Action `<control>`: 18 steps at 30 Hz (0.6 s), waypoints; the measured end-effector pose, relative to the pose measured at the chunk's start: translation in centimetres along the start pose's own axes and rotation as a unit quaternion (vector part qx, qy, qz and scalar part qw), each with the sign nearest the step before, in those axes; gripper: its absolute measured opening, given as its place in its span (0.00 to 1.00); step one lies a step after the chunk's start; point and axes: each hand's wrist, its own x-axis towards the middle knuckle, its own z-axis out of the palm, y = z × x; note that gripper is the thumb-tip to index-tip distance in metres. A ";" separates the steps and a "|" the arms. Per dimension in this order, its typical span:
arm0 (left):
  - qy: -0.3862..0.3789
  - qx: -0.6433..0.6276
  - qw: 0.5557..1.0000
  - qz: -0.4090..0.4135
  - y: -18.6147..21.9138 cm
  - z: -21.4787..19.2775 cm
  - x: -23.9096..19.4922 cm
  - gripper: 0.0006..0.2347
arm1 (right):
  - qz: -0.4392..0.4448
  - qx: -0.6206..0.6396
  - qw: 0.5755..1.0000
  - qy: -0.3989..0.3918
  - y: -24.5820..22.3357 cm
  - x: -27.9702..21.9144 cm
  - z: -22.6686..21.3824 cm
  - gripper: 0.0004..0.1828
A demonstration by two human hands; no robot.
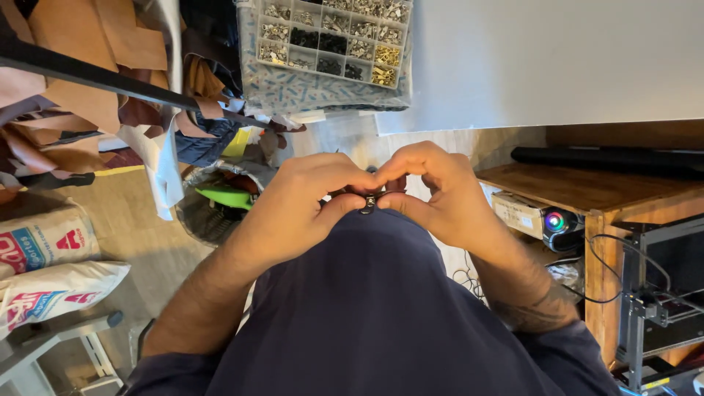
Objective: Attaching metal rivets to a leather strap with a zipper
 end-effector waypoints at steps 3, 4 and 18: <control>-0.004 0.007 1.000 0.005 -0.1 0.2 0.1 0.06 | -0.027 0.035 0.999 0.024 0.6 -0.2 0.1 0.17; -0.006 0.007 1.000 0.005 -0.3 0.4 0.0 0.06 | -0.026 0.035 0.999 0.025 1.0 -0.3 0.0 0.17; 0.037 -0.049 0.997 0.056 -2.1 2.3 0.4 0.09 | -0.046 0.119 0.991 0.039 2.6 -0.3 -1.2 0.19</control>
